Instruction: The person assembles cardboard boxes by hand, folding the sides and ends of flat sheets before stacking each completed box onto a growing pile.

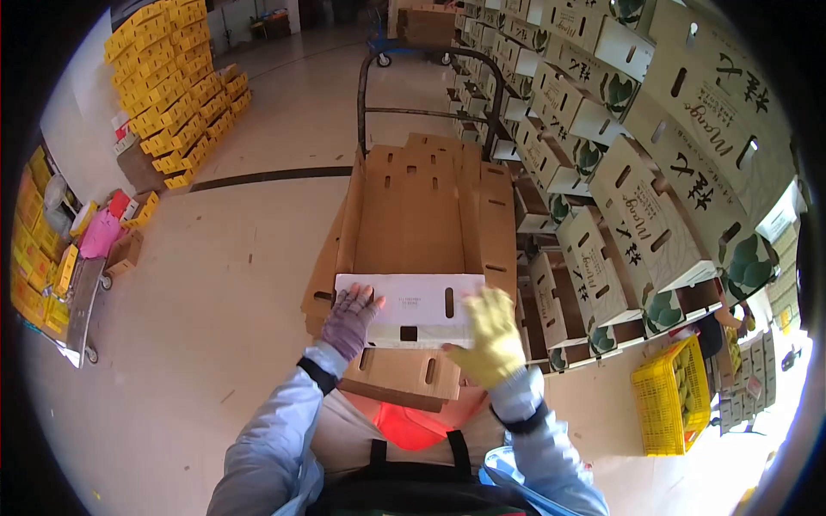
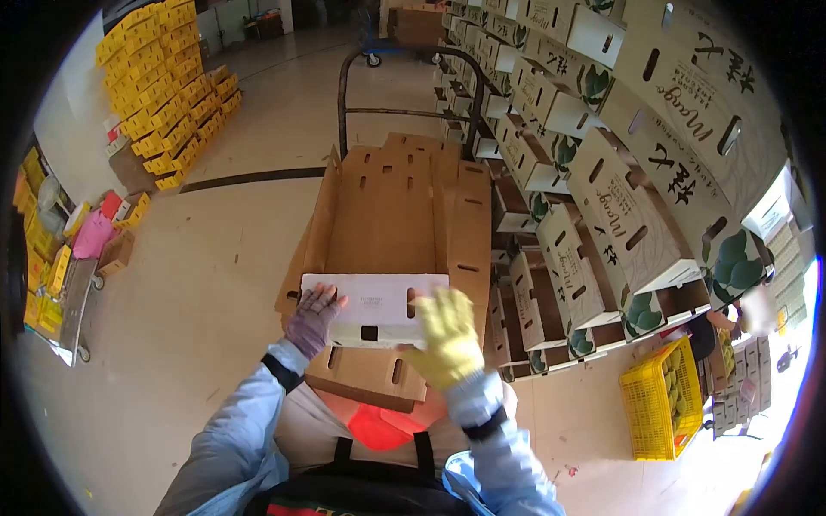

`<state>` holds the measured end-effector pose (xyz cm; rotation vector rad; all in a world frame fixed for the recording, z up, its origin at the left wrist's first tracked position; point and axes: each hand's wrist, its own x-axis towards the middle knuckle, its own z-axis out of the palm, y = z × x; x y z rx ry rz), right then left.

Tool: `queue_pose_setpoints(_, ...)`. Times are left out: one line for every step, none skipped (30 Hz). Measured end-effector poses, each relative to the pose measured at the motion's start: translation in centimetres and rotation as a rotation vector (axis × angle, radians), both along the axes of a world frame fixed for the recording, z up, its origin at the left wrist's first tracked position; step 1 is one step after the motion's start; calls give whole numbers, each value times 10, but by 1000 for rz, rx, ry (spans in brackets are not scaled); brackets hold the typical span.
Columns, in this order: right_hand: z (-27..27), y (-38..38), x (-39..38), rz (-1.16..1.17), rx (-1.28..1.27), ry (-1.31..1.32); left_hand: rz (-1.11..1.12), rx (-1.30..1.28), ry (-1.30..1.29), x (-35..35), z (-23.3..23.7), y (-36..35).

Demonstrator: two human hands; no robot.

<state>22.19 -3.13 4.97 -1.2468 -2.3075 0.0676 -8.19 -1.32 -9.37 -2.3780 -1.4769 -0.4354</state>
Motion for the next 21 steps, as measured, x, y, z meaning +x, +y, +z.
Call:
queue_pose_setpoints(-5,16,-13,95,-4,-146,4,-171,-82,-1,2,5)
queue_pose_setpoints(-19,30,-23,192,-7,-291,2,-170,-78,3,17,6)
queue_pose_setpoints(-33,38,-27,194,-6,-291,57,-475,-109,13,41,1)
queue_pose_setpoints(-45,47,-31,214,-210,-385,116,-777,-141,22,61,-1)
queue_pose_setpoints(-51,54,-36,231,-414,-474,96,-832,-20,24,72,1)
queue_pose_setpoints(-51,53,-36,235,-408,-474,101,-827,-21,29,76,0)
queue_pose_setpoints(-53,45,-32,219,-360,-468,163,-819,38,37,73,-7)
queue_pose_setpoints(-58,34,-27,202,-315,-465,222,-814,95,44,69,-17)
queue_pose_setpoints(-66,22,-24,170,-175,-356,255,-732,26,47,66,-30)
queue_pose_setpoints(-74,8,-23,145,-144,-329,246,-643,25,48,60,-45)
queue_pose_setpoints(-80,-5,-23,120,-106,-301,225,-695,62,48,51,-56)
queue_pose_setpoints(-87,-22,-20,128,-210,-267,205,-750,100,49,42,-69)
queue_pose_setpoints(-105,-37,-15,134,-147,-249,211,-784,152,53,35,-76)
queue_pose_setpoints(-120,-46,-13,140,-86,-231,216,-819,205,56,24,-85)
queue_pose_setpoints(-125,-48,-13,138,-94,-233,206,-684,115,57,14,-93)
queue_pose_setpoints(-131,-49,-12,135,-44,-237,206,-687,110,56,3,-96)
queue_pose_setpoints(-132,-51,-12,131,7,-237,205,-732,89,55,9,-95)
queue_pose_setpoints(-125,-52,-12,128,7,-232,202,-776,73,54,23,-92)
queue_pose_setpoints(-115,-46,-9,191,-165,-218,200,-863,70,51,41,-85)
queue_pose_setpoints(-99,-38,-6,256,-331,-205,177,-946,90,44,44,-74)
queue_pose_setpoints(-76,-34,-4,336,-60,-230,143,-998,57,35,45,-65)
